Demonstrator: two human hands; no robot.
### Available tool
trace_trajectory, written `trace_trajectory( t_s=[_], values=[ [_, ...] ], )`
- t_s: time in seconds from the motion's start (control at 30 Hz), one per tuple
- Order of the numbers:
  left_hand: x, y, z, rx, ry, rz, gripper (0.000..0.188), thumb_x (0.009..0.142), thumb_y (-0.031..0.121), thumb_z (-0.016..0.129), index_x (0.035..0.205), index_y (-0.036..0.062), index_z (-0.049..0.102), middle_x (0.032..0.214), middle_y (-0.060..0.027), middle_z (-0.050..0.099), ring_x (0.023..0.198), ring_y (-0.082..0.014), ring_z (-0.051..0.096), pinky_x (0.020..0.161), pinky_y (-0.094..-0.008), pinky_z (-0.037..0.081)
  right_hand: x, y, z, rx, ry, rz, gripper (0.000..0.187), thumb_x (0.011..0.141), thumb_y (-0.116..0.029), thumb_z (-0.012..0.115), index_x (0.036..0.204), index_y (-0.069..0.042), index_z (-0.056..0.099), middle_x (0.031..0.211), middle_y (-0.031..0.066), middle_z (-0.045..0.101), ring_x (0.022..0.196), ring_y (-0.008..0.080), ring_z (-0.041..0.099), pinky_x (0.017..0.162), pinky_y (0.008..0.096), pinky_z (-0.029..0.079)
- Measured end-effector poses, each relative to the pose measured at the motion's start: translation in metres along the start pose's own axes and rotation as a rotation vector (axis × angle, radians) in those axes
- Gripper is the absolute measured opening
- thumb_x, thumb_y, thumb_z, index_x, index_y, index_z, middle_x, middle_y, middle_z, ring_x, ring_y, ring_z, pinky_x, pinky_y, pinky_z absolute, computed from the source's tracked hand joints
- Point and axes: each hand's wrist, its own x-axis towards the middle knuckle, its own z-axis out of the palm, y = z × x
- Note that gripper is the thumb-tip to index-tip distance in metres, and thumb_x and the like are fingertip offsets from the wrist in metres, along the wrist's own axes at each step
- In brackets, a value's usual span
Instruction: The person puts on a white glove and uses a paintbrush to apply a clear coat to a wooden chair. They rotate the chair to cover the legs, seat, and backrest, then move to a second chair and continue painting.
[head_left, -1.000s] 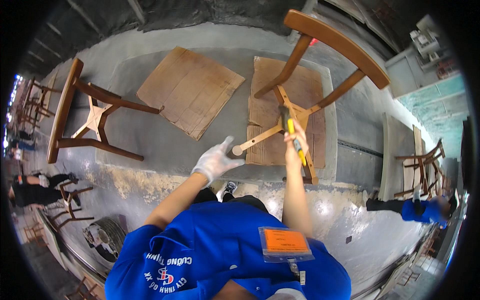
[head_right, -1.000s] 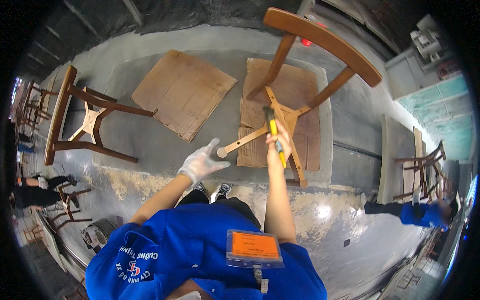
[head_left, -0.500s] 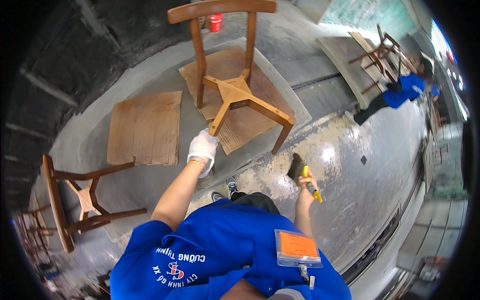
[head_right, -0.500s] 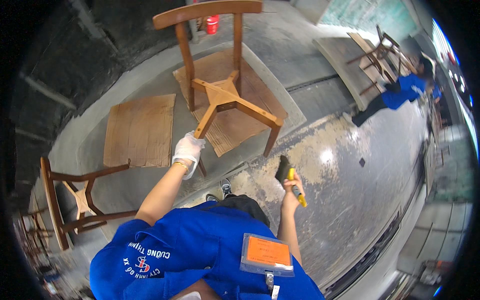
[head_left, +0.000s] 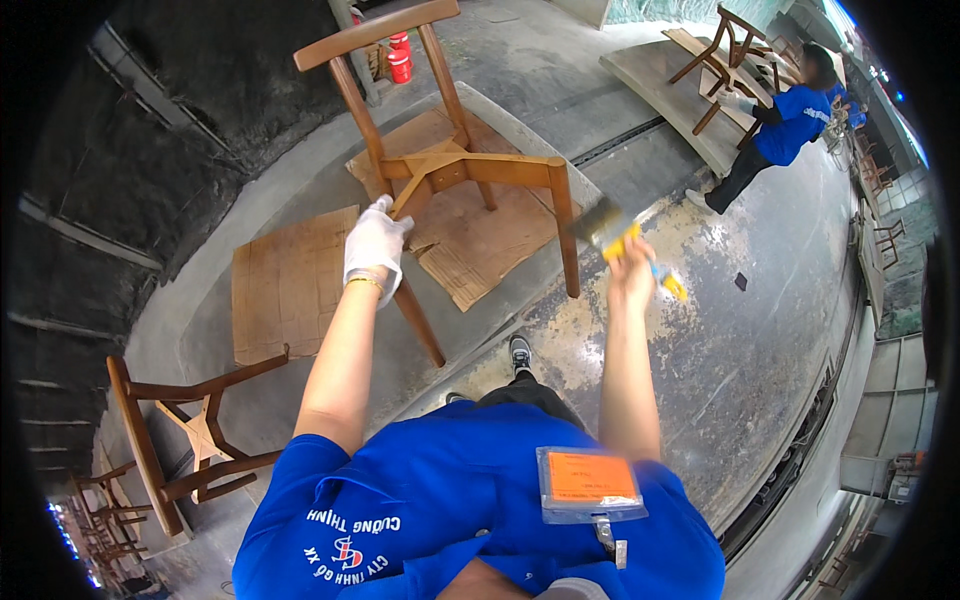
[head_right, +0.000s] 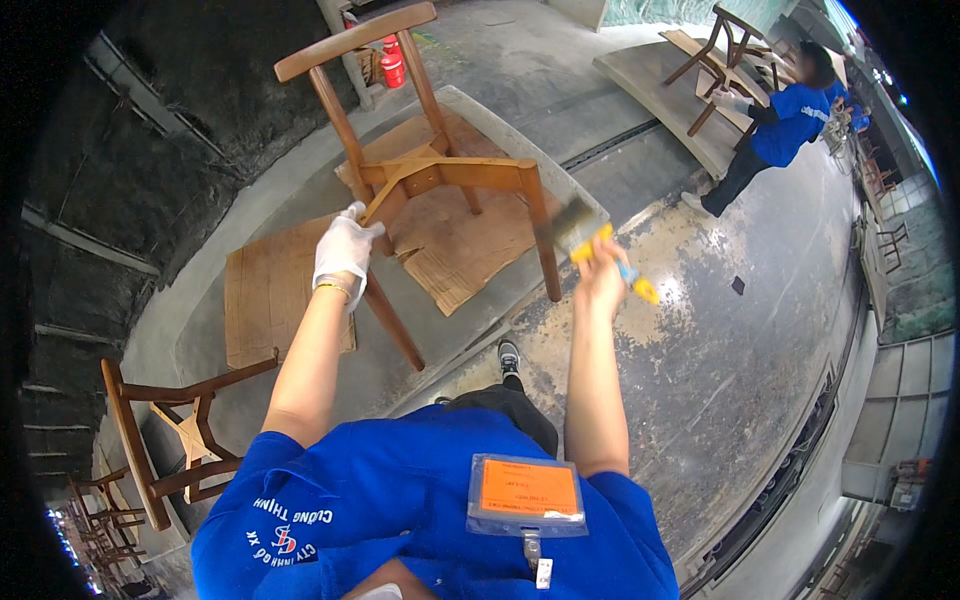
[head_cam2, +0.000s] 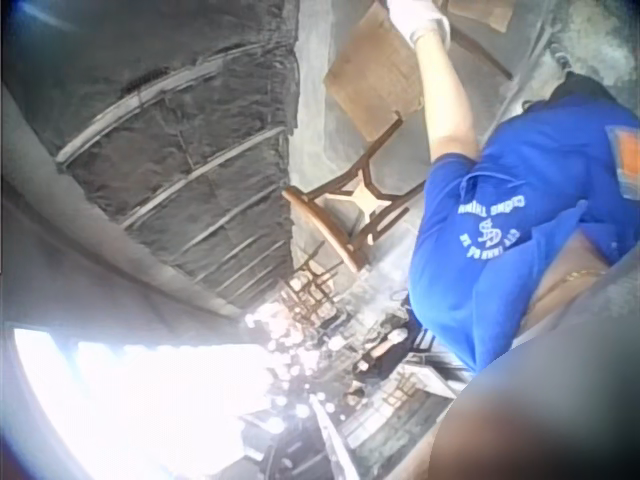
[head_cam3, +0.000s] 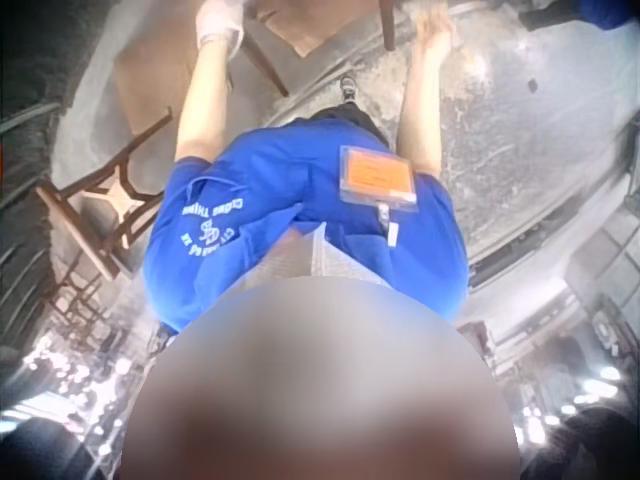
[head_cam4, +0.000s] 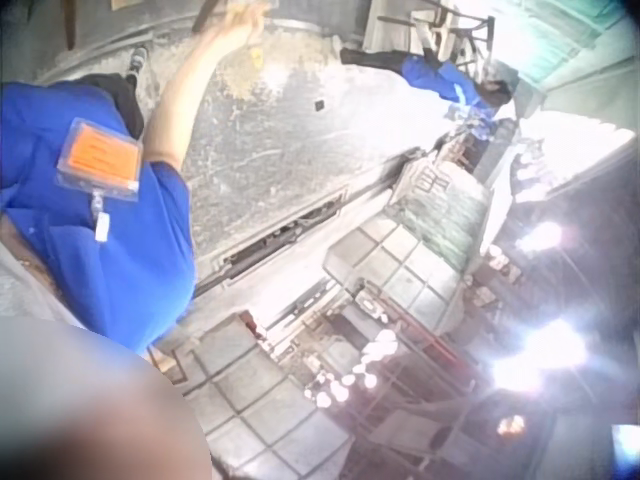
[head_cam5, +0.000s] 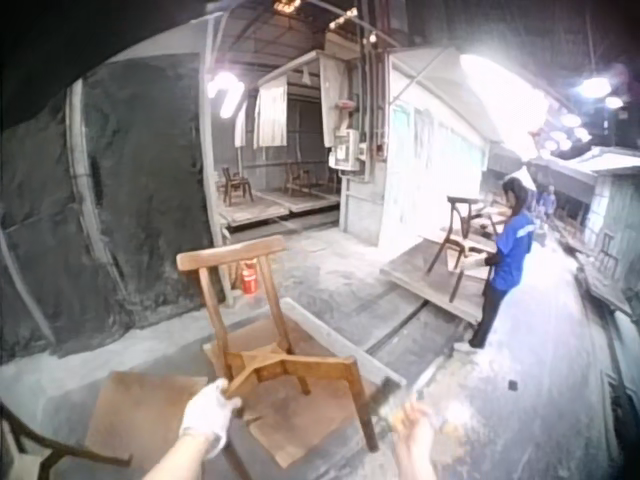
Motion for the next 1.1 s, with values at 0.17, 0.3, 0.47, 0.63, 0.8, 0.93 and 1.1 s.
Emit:
trace_trajectory(
  t_s=[0.17, 0.3, 0.47, 0.63, 0.8, 0.93, 1.1],
  values=[
    [0.013, 0.014, -0.001, -0.028, 0.101, 0.074, 0.062, 0.097, 0.046, 0.071, 0.143, 0.0059, 0.065, 0.143, -0.0148, 0.067, 0.131, -0.0329, 0.064, 0.112, -0.0408, 0.049, 0.074, 0.058, 0.069, 0.193, -0.257, 0.102, 0.025, 0.095, 0.005, 0.072, 0.11, -0.01, 0.059, 0.117, 0.0127, 0.068, 0.114, 0.0304, 0.067, 0.096, 0.0472, 0.056],
    [0.031, 0.023, -0.006, -0.145, 0.048, -0.002, 0.064, 0.1, 0.049, 0.069, 0.146, 0.0043, 0.063, 0.146, -0.0145, 0.066, 0.135, -0.0294, 0.063, 0.114, -0.0354, 0.047, 0.084, 0.101, -0.014, 0.142, -0.007, 0.204, 0.027, 0.093, 0.005, 0.073, 0.105, -0.016, 0.06, 0.118, 0.0073, 0.068, 0.119, 0.0284, 0.065, 0.098, 0.0479, 0.054],
    [0.062, 0.017, -0.01, -0.12, -0.061, 0.01, 0.06, 0.104, 0.05, 0.062, 0.145, 0.0057, 0.065, 0.148, -0.0121, 0.066, 0.138, -0.0272, 0.061, 0.114, -0.0334, 0.045, 0.084, 0.109, -0.074, -0.764, 0.725, 0.201, 0.011, 0.095, -0.015, 0.071, 0.101, -0.006, 0.072, 0.099, 0.0109, 0.076, 0.088, 0.0273, 0.075, 0.073, 0.0429, 0.06],
    [0.1, 0.0, -0.005, -0.172, -0.12, 0.054, 0.056, 0.107, 0.047, 0.056, 0.144, 0.006, 0.065, 0.149, -0.0095, 0.065, 0.141, -0.0245, 0.058, 0.117, -0.0307, 0.039, 0.109, 0.089, 0.063, -0.316, 0.056, 0.123, 0.021, 0.088, -0.006, 0.081, 0.099, -0.011, 0.063, 0.101, 0.0102, 0.071, 0.097, 0.0227, 0.07, 0.081, 0.0453, 0.059],
    [0.128, -0.004, -0.005, -0.28, -0.157, -0.019, 0.058, 0.108, 0.047, 0.054, 0.147, 0.005, 0.063, 0.151, -0.0095, 0.064, 0.143, -0.0229, 0.056, 0.118, -0.0294, 0.038, 0.122, 0.068, 0.074, -0.028, -0.408, 0.191, 0.016, 0.103, -0.004, 0.065, 0.099, -0.019, 0.059, 0.111, 0.0067, 0.068, 0.104, 0.0211, 0.069, 0.093, 0.047, 0.055],
    [0.146, 0.002, -0.013, -0.201, -0.179, -0.006, 0.061, 0.108, 0.049, 0.055, 0.147, 0.0024, 0.062, 0.153, -0.0122, 0.061, 0.145, -0.024, 0.055, 0.119, -0.0304, 0.037, 0.096, 0.089, -0.049, -0.218, 0.303, 0.369, 0.015, 0.099, -0.006, 0.066, 0.103, -0.019, 0.061, 0.104, 0.0054, 0.068, 0.095, 0.0207, 0.069, 0.087, 0.0463, 0.056],
    [0.153, 0.013, -0.02, -0.116, -0.23, -0.038, 0.057, 0.11, 0.046, 0.049, 0.151, 0.0075, 0.059, 0.159, -0.012, 0.055, 0.15, -0.0245, 0.048, 0.123, -0.0318, 0.032, 0.119, 0.109, -0.006, -0.235, 0.445, 0.224, 0.016, 0.086, 0.0, 0.075, 0.094, -0.01, 0.065, 0.091, 0.0039, 0.067, 0.078, 0.0196, 0.066, 0.068, 0.04, 0.057]
  ],
)
